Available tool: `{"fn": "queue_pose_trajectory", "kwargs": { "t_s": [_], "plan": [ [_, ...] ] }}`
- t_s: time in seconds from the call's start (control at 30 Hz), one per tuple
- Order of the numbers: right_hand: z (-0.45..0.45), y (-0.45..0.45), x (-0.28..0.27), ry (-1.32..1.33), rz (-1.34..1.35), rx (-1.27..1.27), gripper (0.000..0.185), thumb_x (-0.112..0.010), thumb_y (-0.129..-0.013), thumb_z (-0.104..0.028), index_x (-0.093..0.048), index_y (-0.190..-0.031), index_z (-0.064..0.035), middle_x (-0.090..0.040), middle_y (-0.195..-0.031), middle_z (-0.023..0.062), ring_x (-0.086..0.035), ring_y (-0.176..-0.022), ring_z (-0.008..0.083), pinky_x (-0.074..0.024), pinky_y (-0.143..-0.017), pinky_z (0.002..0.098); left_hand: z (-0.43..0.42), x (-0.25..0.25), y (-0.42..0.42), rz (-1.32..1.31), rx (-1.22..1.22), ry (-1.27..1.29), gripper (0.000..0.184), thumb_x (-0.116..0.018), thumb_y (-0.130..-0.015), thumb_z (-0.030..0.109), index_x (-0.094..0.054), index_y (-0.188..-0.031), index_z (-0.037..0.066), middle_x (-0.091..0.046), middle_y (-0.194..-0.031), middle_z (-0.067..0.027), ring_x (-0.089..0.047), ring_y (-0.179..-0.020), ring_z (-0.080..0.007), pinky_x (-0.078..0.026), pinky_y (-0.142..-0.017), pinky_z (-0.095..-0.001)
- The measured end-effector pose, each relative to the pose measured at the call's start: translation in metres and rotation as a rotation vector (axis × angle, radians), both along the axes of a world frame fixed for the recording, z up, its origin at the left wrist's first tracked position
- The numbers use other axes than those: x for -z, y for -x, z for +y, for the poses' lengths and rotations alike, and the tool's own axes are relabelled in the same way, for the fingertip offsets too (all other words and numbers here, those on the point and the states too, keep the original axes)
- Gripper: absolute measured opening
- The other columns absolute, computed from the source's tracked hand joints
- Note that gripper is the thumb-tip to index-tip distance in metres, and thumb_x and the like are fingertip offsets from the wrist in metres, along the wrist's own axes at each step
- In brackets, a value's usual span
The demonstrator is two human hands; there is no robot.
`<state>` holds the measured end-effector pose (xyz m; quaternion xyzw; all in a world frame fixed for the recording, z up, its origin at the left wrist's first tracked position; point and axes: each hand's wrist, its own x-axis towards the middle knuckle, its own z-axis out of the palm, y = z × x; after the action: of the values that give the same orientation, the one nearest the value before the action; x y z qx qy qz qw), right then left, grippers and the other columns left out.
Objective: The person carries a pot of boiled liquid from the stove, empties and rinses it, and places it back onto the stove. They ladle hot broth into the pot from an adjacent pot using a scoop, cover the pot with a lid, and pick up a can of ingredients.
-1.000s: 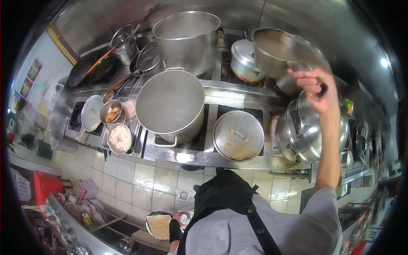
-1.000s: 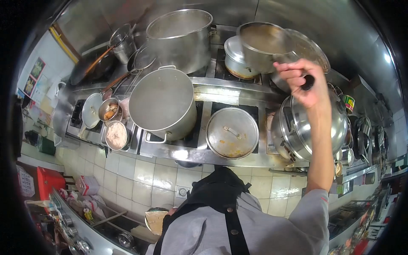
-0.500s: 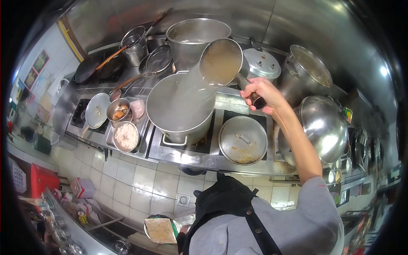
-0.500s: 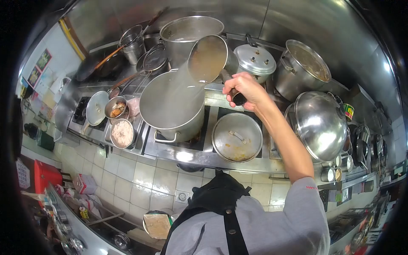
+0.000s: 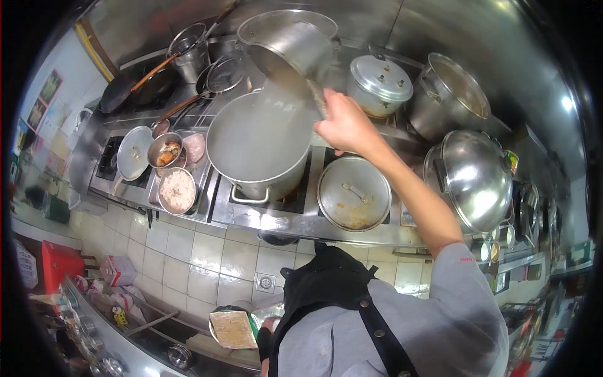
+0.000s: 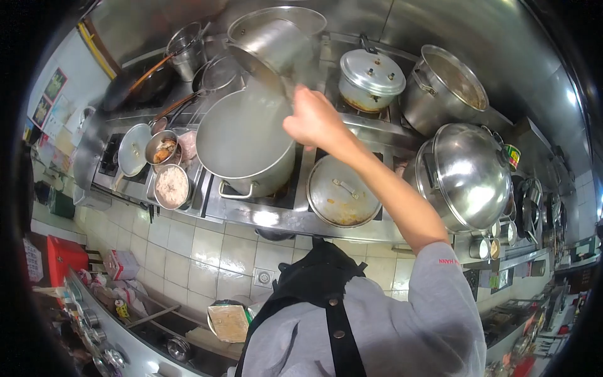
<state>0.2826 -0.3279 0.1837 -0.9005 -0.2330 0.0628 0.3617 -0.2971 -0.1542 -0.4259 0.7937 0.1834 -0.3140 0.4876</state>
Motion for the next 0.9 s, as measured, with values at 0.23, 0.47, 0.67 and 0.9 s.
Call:
{"fn": "queue_pose_trajectory", "kwargs": {
  "t_s": [0.23, 0.47, 0.67, 0.9],
  "plan": [
    [0.002, -0.012, 0.008, -0.140, 0.132, 0.049, 0.029, -0.056, -0.070, -0.005, -0.049, -0.094, 0.0099, -0.059, -0.065, 0.0213, -0.064, -0.062, 0.0271, -0.0492, -0.055, 0.0408, 0.023, -0.018, -0.058, 0.034, 0.082, 0.009, 0.035, -0.057, -0.077, 0.011, -0.067, -0.111, 0.010, -0.066, -0.110, -0.0162, -0.061, -0.108, -0.0290, -0.046, -0.094, -0.0350],
    [-0.081, -0.076, 0.000, -1.367, 1.108, -0.060, 0.009, -0.054, -0.075, 0.000, -0.054, -0.071, 0.0084, -0.054, -0.072, 0.0155, -0.051, -0.057, 0.0150, -0.0428, -0.048, 0.0235, 0.021, -0.020, -0.082, 0.030, 0.152, 0.017, 0.035, -0.056, -0.078, 0.011, -0.067, -0.111, 0.009, -0.066, -0.110, -0.0164, -0.061, -0.108, -0.0290, -0.045, -0.094, -0.0349],
    [-0.215, -0.089, -0.064, -1.373, 0.936, -0.045, 0.013, -0.054, -0.080, -0.001, -0.050, -0.082, 0.0112, -0.055, -0.084, 0.0158, -0.049, -0.061, 0.0110, -0.0419, -0.046, 0.0193, 0.017, 0.007, -0.089, 0.020, 0.182, 0.033, 0.035, -0.055, -0.078, 0.011, -0.067, -0.111, 0.009, -0.066, -0.110, -0.0165, -0.061, -0.108, -0.0290, -0.045, -0.094, -0.0349],
    [-0.367, -0.220, -0.082, -0.512, 0.129, 0.605, 0.006, -0.060, -0.071, 0.001, -0.056, -0.066, 0.0018, -0.055, -0.061, 0.0097, -0.056, -0.051, 0.0164, -0.0477, -0.045, 0.0236, 0.010, -0.005, -0.108, 0.023, 0.176, -0.002, 0.035, -0.053, -0.079, 0.011, -0.067, -0.112, 0.009, -0.066, -0.110, -0.0167, -0.061, -0.108, -0.0289, -0.045, -0.094, -0.0348]
  ]
}}
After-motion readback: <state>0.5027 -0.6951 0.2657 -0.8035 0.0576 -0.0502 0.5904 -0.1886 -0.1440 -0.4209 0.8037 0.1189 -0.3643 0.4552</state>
